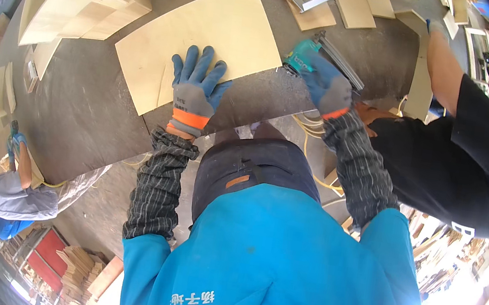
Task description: Assembling wooden rectangular frames using a pneumatic nail gun in a workshop setting.
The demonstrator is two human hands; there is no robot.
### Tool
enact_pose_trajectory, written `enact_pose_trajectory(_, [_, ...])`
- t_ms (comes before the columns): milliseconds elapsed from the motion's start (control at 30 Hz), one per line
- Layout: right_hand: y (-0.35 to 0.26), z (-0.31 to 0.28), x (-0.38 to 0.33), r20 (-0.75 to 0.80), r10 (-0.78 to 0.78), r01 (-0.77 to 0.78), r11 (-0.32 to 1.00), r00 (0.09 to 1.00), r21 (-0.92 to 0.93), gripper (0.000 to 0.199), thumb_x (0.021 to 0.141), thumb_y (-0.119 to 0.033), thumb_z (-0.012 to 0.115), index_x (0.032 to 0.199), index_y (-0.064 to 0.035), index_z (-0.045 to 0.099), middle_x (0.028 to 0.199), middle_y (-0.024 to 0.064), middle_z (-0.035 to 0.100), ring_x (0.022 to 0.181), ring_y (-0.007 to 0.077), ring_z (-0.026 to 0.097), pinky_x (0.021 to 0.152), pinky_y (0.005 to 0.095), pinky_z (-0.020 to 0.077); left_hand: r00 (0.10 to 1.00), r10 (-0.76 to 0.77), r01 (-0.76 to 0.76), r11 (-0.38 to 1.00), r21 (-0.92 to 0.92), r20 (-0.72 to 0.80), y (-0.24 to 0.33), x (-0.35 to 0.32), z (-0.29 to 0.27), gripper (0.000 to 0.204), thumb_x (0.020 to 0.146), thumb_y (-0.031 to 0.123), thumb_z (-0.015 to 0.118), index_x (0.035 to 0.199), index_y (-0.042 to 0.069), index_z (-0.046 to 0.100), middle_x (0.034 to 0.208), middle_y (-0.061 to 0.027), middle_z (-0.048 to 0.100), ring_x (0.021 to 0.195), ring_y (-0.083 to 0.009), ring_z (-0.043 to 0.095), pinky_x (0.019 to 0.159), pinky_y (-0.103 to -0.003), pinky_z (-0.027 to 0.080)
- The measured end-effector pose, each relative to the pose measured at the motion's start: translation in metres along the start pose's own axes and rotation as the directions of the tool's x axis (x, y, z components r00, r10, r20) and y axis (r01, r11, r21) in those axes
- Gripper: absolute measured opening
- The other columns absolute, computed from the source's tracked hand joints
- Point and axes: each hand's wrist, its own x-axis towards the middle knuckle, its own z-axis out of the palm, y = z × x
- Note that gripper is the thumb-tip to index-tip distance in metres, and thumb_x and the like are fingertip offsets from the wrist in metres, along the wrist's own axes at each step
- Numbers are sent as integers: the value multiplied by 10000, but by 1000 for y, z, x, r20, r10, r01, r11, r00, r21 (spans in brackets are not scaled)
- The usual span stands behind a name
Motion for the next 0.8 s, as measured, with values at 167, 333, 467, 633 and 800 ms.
enact_pose_trajectory(167, [48,6,-29,-47,88,-100,860,995,-501,854,932,-433,780,1583,10,451,1294,252,714,1114,430,728,973,495,582,1000,-14,14,1000,-6,-16,3,0,2,362,858,291,866,1172,126,796,1460,-161,668,1408,-457,553,1187,-696,335])
enact_pose_trajectory(333, [65,15,-13,96,319,-216,804,943,-554,927,884,-424,812,1593,24,417,1228,250,737,1061,450,730,944,498,577,997,-38,35,999,-36,-74,1,0,0,378,849,289,873,1178,121,794,1452,-160,677,1408,-450,561,1194,-687,335])
enact_pose_trajectory(467, [29,-31,-9,148,397,-411,909,906,75,585,910,-235,766,1391,61,616,962,180,753,795,286,733,712,401,570,998,-27,26,999,-20,-57,-2,-1,3,373,845,285,875,1171,124,795,1449,-155,680,1411,-443,562,1190,-683,344])
enact_pose_trajectory(633, [-64,-104,-25,454,555,-716,570,697,403,338,941,-163,761,1206,33,685,867,43,685,713,118,655,646,287,525,993,-37,29,997,-68,-109,-5,-4,4,396,821,292,894,1169,136,788,1466,-141,675,1432,-426,554,1198,-679,343])
enact_pose_trajectory(800, [-119,-106,-19,510,462,-687,521,726,507,352,936,-190,792,1196,27,697,915,16,695,768,78,632,686,266,523,997,-27,24,998,-54,-67,-5,-5,5,404,819,293,896,1178,144,785,1470,-137,673,1442,-423,551,1205,-680,339])
